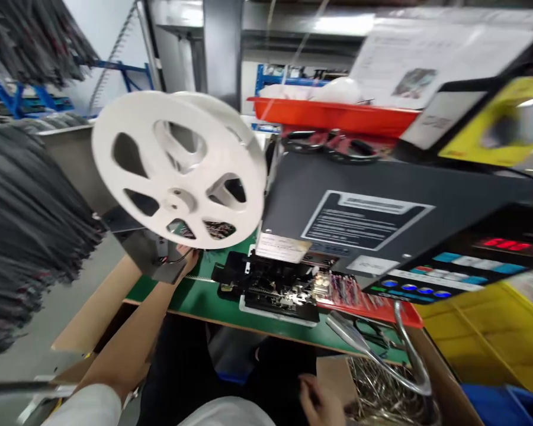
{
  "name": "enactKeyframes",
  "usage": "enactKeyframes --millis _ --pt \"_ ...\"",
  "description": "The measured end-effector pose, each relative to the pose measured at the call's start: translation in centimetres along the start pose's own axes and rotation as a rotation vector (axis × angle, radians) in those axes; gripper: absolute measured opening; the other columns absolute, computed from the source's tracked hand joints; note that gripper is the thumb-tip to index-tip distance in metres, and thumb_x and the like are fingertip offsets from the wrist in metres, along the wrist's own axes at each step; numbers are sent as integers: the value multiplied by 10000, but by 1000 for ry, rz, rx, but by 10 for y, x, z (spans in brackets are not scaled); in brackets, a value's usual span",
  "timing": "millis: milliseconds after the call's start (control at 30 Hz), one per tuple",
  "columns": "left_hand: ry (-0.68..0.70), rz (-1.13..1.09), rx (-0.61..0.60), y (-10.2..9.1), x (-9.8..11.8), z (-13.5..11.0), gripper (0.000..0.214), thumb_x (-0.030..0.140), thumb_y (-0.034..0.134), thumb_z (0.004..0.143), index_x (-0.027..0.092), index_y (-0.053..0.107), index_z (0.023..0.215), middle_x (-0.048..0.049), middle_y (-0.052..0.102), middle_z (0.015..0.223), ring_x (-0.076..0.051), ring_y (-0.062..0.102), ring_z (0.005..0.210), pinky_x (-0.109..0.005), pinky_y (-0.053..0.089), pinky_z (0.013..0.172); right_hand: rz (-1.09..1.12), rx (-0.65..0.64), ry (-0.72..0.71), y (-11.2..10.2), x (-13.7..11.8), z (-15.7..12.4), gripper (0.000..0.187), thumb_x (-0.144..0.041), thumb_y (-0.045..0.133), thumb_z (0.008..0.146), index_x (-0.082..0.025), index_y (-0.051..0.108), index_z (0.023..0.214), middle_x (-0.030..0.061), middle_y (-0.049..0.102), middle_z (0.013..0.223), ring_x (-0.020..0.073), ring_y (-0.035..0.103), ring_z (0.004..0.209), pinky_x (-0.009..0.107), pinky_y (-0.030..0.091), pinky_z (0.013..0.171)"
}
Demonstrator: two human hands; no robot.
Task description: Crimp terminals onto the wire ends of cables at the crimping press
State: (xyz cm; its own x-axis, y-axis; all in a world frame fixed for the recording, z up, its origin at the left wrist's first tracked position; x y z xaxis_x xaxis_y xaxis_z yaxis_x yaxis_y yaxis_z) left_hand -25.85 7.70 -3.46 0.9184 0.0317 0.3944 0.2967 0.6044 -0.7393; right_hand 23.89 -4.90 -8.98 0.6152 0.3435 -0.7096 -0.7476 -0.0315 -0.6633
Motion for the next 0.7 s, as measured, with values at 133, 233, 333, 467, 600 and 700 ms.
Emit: enactKeyframes --millis 133,233,333,467,600,700 --pt "-54 83 -50 6 -2 3 145 172 522 790 137 613 897 -115 678 926 -285 588 983 -403 411 948 64 -192 -184 60 -22 4 221 -226 516 807 -295 721 852 18 712 644 242 694 548 329 539 544" --pt "-36 106 -121 8 -5 6 157 239 552 797 163 629 912 -97 691 949 -272 591 973 -374 409 927 124 -208 -253 85 -36 3 215 -193 545 767 -294 701 875 -5 697 637 211 675 535 297 509 561" --pt "-30 133 -162 9 -6 3 184 266 527 826 177 637 944 -95 698 1024 -267 585 1007 -368 393 934 160 -199 -257 101 -40 -4 186 -223 581 746 -307 704 859 -19 686 619 204 662 521 288 500 561" --pt "-92 181 -129 18 -1 -3 255 275 514 847 157 628 1043 -150 649 1148 -322 529 1103 -431 360 951 167 -200 -195 115 -33 -12 134 -285 613 739 -316 715 820 -26 681 608 201 647 516 286 499 555" --pt "-164 192 -115 22 8 -1 251 329 510 863 143 645 963 -177 630 1088 -381 481 1131 -480 345 936 193 -236 -148 119 -23 -11 148 -238 578 788 -238 718 835 -2 684 634 159 633 540 225 465 549" --pt "-177 168 -143 15 13 -1 214 322 527 853 151 647 899 -150 634 1034 -347 506 1098 -454 347 951 172 -234 -88 119 -14 -7 173 -218 547 836 -196 718 835 11 672 622 139 623 537 197 453 549"
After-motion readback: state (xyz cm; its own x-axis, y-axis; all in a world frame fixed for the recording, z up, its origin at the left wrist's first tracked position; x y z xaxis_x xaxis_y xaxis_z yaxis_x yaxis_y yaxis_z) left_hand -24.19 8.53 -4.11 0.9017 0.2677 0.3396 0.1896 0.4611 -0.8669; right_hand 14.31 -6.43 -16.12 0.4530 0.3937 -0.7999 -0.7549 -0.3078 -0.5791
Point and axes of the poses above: each hand's wrist, its own z-axis towards the middle knuckle, its own y-axis out of the palm, x = y × z, the point moved 1 cm from there along z, towards the middle knuckle
